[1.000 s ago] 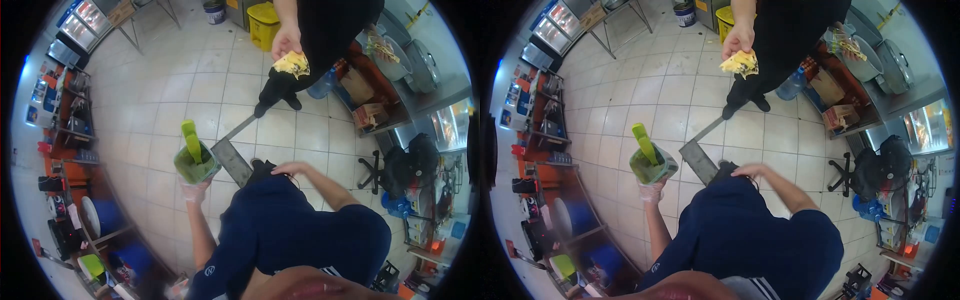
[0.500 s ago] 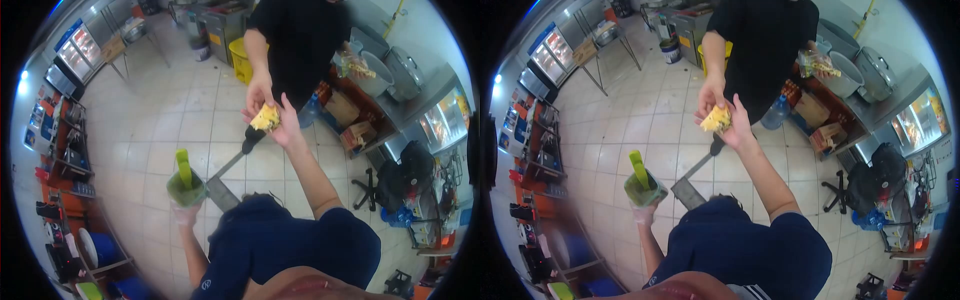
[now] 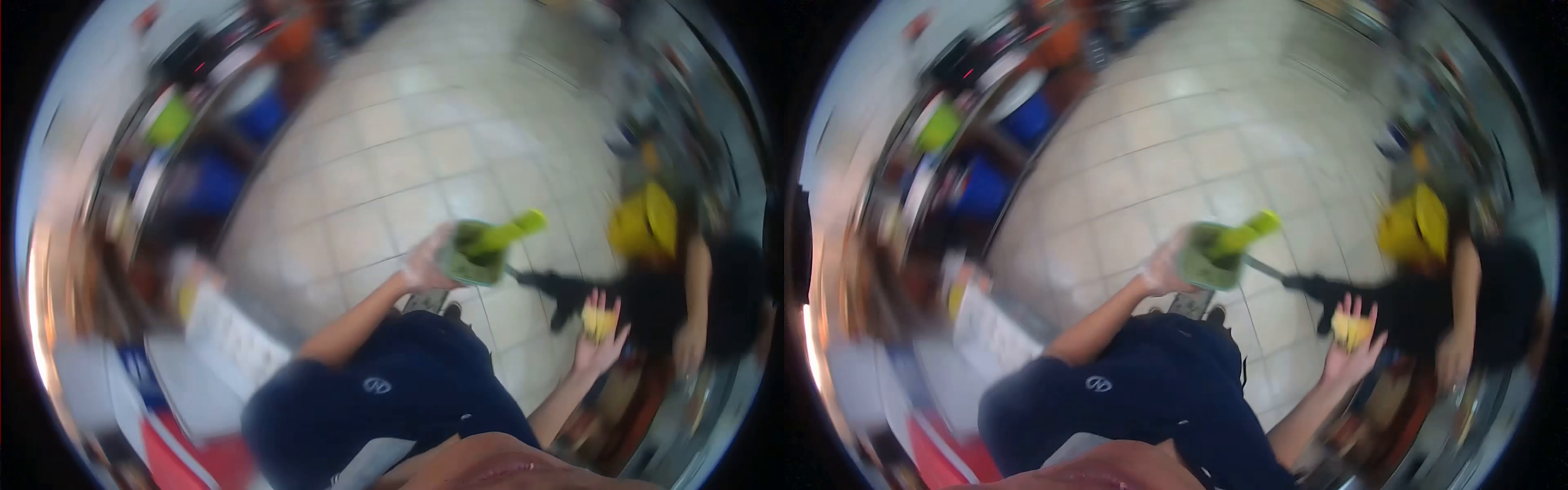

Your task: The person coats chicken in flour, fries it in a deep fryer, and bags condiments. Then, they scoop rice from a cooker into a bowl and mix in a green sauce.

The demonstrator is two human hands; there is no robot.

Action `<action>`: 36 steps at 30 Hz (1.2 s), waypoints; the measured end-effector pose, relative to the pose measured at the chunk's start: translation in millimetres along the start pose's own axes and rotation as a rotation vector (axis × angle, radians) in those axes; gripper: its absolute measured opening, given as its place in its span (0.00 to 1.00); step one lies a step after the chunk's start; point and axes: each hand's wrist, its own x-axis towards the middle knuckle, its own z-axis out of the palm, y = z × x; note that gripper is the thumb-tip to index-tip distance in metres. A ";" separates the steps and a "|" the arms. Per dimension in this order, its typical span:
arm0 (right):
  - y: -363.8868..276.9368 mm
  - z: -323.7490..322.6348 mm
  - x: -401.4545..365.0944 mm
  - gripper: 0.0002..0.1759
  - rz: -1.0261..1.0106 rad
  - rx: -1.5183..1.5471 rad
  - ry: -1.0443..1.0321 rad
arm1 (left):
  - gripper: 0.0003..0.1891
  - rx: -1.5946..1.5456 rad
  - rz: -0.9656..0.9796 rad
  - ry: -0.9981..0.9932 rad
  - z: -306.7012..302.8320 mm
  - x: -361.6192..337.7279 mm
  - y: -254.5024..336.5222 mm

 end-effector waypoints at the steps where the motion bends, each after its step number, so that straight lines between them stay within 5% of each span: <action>1: 33.7 -1.4 -2.2 0.34 0.102 -0.033 0.010 | 0.48 -0.029 0.025 0.067 -24.2 -14.5 -6.9; 5: 178.3 32.5 -10.0 0.33 0.430 -0.032 0.068 | 0.53 0.054 0.116 0.286 -119.0 -85.3 -70.3; 6: 127.6 22.6 35.6 0.33 0.512 -0.001 0.025 | 0.53 0.085 0.098 0.298 -65.4 -50.7 -28.6; 8: 213.8 56.8 8.4 0.33 0.645 -0.022 -0.137 | 0.52 -0.230 -0.044 0.298 -131.7 -103.5 -62.9; 14: 293.8 156.3 20.9 0.33 0.821 -0.230 -0.242 | 0.50 -0.049 -0.098 0.652 -175.7 -128.1 -93.7; 16: 327.9 184.1 22.5 0.33 0.875 -0.284 -0.271 | 0.50 -0.608 -0.137 0.695 -185.7 -135.2 -141.6; 17: 367.7 202.3 6.9 0.33 0.916 -0.310 -0.291 | 0.50 -0.623 -0.140 0.731 -223.4 -152.3 -136.7; 20: 439.1 247.0 10.4 0.33 0.985 -0.364 -0.350 | 0.48 -1.490 -0.124 0.798 -299.7 -161.0 -100.4; 21: 464.6 264.6 8.6 0.33 1.006 -0.388 -0.396 | 0.45 -0.863 0.041 0.944 -305.6 -164.3 -109.9; 22: 489.3 281.9 7.6 0.33 1.028 -0.408 -0.440 | 0.45 -0.867 0.034 0.961 -319.3 -172.5 -122.8; 24: 552.0 313.8 4.0 0.32 1.084 -0.401 -0.465 | 0.45 -0.351 -0.091 1.151 -359.9 -202.0 -161.5; 26: 609.3 347.4 -4.5 0.30 1.188 -0.372 -0.546 | 0.51 -0.531 -0.205 1.155 -399.2 -219.6 -184.4; 28: 668.3 386.1 -19.4 0.28 1.241 -0.365 -0.566 | 0.49 0.258 -0.378 1.224 -435.8 -233.0 -152.9; 29: 697.8 403.6 -30.3 0.27 1.283 -0.392 -0.619 | 0.50 -0.049 -0.284 1.353 -445.8 -235.9 -155.9; 32: 780.0 452.9 -72.0 0.26 1.380 -0.444 -0.746 | 0.51 0.108 -0.417 1.446 -486.5 -267.6 -153.5; 34: 830.7 475.6 -100.0 0.25 1.492 -0.458 -0.824 | 0.43 0.116 -0.362 1.518 -518.0 -281.9 -159.6; 36: 878.5 492.2 -134.5 0.25 1.509 -0.502 -0.860 | 0.43 -0.088 -0.326 1.646 -545.8 -292.8 -153.1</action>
